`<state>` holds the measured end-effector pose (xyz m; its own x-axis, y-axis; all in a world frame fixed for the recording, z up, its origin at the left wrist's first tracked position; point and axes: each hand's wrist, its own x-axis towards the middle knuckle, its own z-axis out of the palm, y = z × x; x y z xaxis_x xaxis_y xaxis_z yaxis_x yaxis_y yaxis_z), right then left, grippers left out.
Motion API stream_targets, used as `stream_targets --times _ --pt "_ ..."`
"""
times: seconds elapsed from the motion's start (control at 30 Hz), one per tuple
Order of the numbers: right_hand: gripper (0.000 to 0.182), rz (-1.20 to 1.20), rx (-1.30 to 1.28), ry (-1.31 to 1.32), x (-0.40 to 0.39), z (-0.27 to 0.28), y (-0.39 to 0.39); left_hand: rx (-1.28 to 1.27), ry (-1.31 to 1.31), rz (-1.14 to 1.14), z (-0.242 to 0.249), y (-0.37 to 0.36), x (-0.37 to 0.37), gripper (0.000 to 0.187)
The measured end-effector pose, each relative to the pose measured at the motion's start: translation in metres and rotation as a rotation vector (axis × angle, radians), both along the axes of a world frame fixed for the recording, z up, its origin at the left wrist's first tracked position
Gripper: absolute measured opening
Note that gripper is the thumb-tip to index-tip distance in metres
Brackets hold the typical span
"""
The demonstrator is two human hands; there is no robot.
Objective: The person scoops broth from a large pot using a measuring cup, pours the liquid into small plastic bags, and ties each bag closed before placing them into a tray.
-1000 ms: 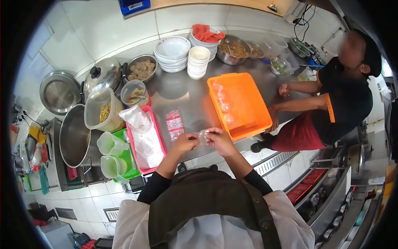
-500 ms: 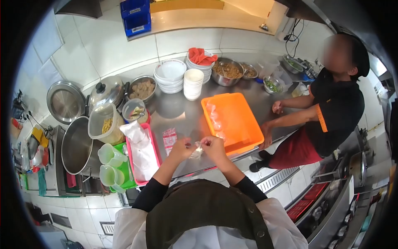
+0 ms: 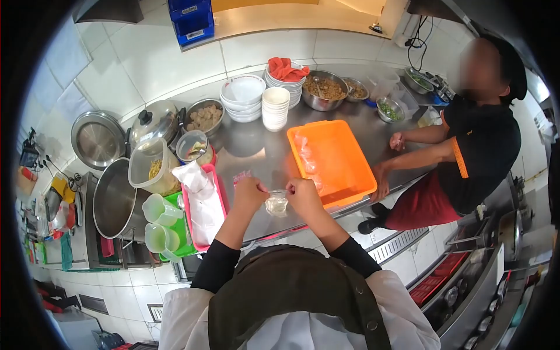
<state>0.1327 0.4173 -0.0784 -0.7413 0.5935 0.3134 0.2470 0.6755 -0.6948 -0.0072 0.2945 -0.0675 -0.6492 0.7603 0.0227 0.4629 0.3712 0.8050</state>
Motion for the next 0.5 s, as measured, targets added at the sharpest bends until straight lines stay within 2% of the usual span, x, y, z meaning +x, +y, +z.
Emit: stream_targets --times 0.13,0.23,0.3,0.33,0.4,0.5 --pt "0.008 0.006 0.014 -0.081 0.002 0.003 -0.001 -0.027 0.065 -0.031 0.013 -0.002 0.000 0.006" --pt "0.008 0.038 0.019 -0.135 0.001 0.016 0.002 -0.193 -0.012 -0.031 0.023 0.000 0.001 0.007" --pt "0.008 0.084 0.005 -0.185 0.002 0.023 0.004 -0.202 0.159 -0.084 0.012 0.002 -0.006 0.006" --pt "0.008 0.105 -0.068 -0.201 0.003 0.027 0.005 -0.209 0.242 -0.112 0.007 0.001 -0.009 0.006" --pt "0.010 0.147 -0.215 -0.228 0.002 0.037 0.007 -0.190 0.158 -0.107 0.010 0.001 -0.010 0.006" --pt "0.020 0.108 -0.776 -0.145 0.001 0.025 0.012 -0.150 0.026 -0.114 0.010 0.004 -0.014 0.008"
